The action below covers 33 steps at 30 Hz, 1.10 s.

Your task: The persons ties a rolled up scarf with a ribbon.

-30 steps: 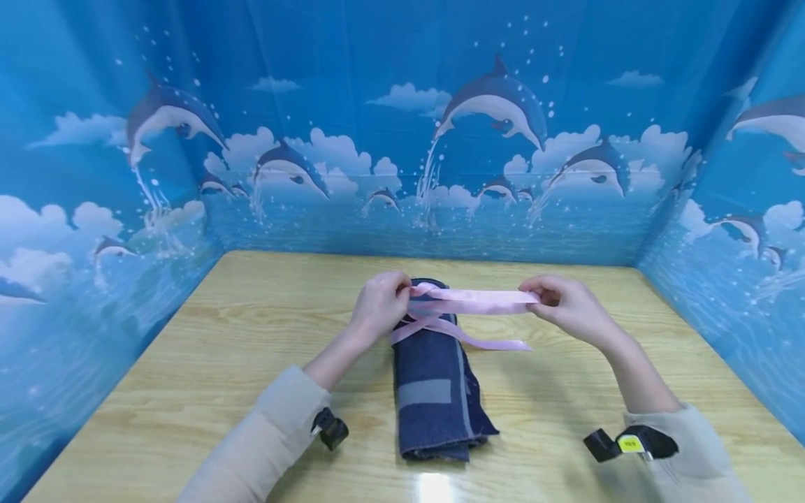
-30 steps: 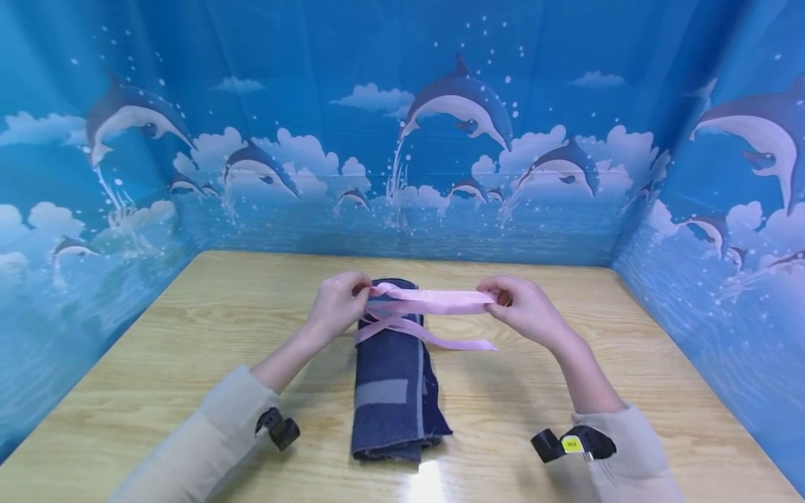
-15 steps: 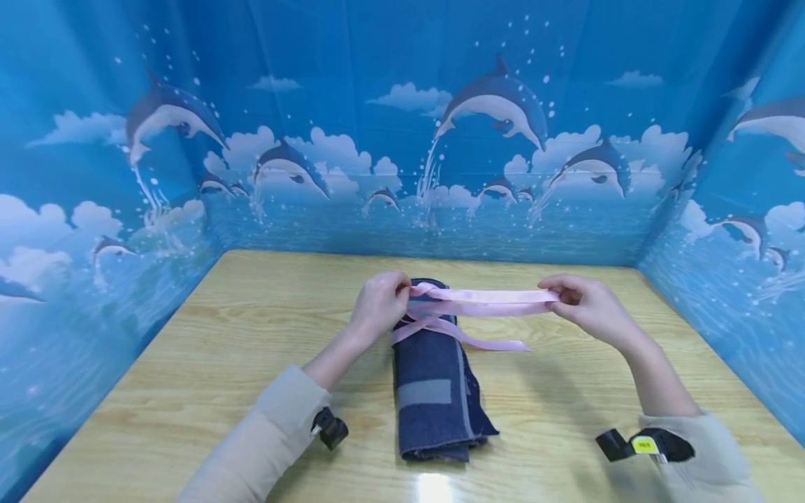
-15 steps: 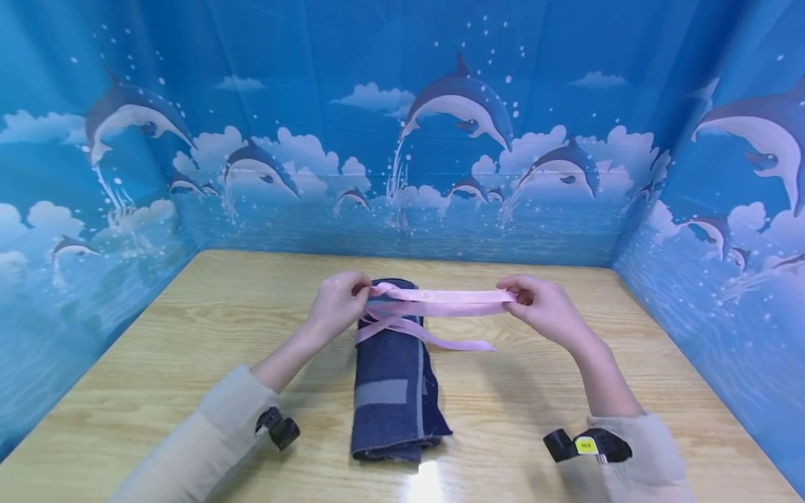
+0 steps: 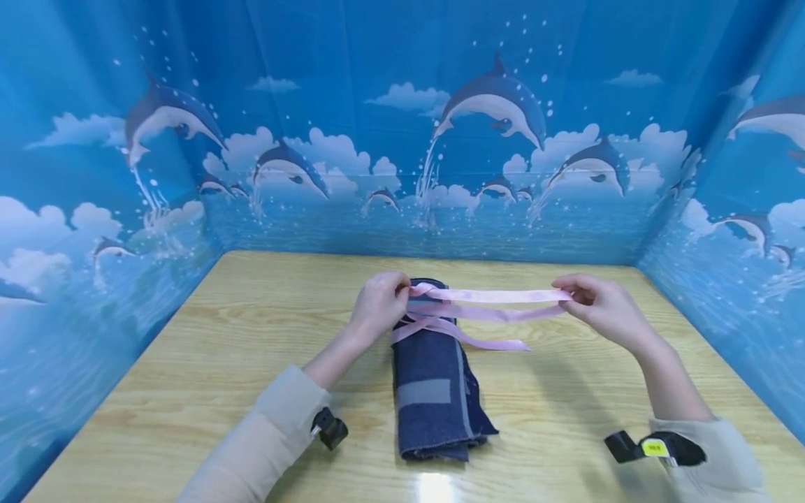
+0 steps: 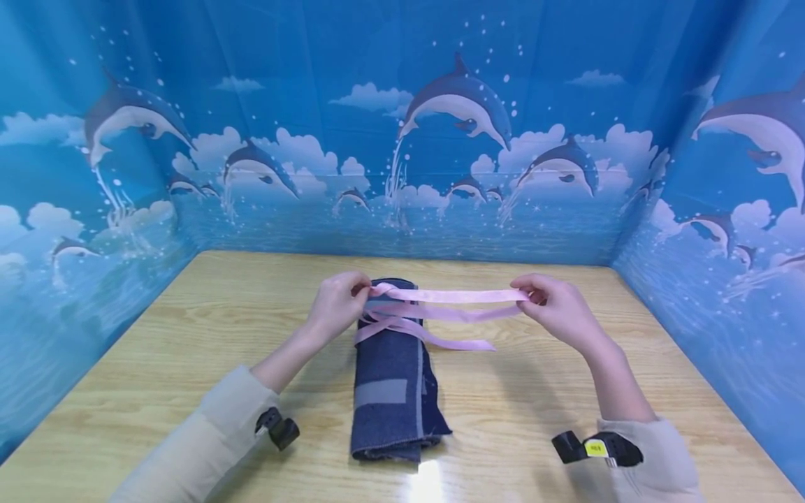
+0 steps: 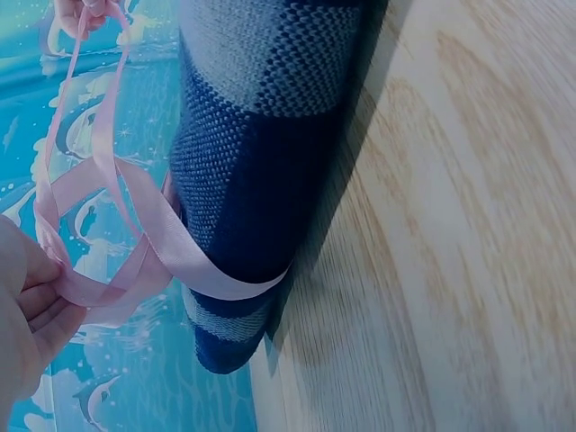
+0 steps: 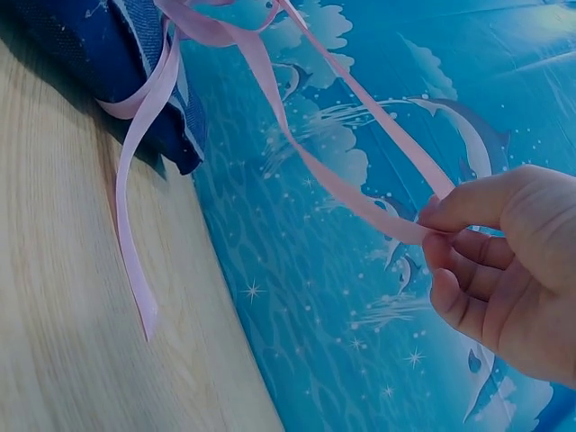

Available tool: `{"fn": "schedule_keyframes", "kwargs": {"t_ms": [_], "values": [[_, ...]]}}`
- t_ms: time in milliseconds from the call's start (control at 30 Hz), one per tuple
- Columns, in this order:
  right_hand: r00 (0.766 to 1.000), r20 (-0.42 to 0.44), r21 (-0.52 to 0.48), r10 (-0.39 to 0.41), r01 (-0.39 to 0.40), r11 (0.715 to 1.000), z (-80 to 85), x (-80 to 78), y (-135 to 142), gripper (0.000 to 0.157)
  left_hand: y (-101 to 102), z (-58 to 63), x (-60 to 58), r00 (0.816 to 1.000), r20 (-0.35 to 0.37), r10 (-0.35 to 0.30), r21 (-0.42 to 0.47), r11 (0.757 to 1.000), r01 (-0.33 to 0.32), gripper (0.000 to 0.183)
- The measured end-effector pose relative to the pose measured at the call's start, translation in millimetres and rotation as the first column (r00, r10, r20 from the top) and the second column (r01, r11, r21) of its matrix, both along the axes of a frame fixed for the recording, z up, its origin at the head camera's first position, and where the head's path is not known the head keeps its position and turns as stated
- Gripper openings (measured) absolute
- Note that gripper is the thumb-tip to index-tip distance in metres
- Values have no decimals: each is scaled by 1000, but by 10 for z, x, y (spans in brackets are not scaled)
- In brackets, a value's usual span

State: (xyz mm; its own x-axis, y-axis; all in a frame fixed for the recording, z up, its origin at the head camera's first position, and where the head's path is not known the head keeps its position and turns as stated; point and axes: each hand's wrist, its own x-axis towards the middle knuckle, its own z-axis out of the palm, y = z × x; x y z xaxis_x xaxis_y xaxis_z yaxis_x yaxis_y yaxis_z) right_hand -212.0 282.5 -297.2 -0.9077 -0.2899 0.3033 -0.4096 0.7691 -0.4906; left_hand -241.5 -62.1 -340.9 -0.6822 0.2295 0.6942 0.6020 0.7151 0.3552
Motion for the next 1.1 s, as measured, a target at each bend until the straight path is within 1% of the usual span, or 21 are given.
{"fn": "schedule_keyframes", "kwargs": {"t_ms": [133,367,600,633,700,767,800,867,967,1033,1100], "values": [[1000,2,1,6,-6,1000,-7,6,26,29,-3,-6,-3,1000,5,7,-4,1000,-7,8],[998,-59,2,11,-11,1000,18,11,50,26,0,11,-9,999,46,19,-25,1000,-18,8],[998,-70,4,5,-5,1000,32,4,68,26,1,22,5,998,52,29,-35,999,-27,8],[996,-84,8,2,-1,1000,30,3,69,25,1,22,5,998,53,28,-36,999,-26,8],[990,-141,28,-1,5,1000,24,-1,70,24,2,22,4,998,53,25,-43,999,-23,8],[975,-223,55,2,11,998,12,-10,69,23,1,24,5,999,45,23,-57,998,-21,8],[962,-273,70,7,13,997,4,-17,69,22,-2,24,5,999,38,23,-66,998,-21,8],[929,-370,98,21,17,995,-17,-33,69,22,-8,21,2,1000,21,19,-87,996,-17,8],[873,-486,109,40,16,994,-64,-57,76,23,-29,13,-5,1000,-12,1,-109,994,-2,7],[839,-542,97,41,15,995,-97,-67,85,24,-54,4,-12,999,-32,-10,-120,993,6,6],[812,-583,78,34,14,997,-129,-71,101,25,-89,-8,-18,998,-54,-12,-133,991,4,3]]}}
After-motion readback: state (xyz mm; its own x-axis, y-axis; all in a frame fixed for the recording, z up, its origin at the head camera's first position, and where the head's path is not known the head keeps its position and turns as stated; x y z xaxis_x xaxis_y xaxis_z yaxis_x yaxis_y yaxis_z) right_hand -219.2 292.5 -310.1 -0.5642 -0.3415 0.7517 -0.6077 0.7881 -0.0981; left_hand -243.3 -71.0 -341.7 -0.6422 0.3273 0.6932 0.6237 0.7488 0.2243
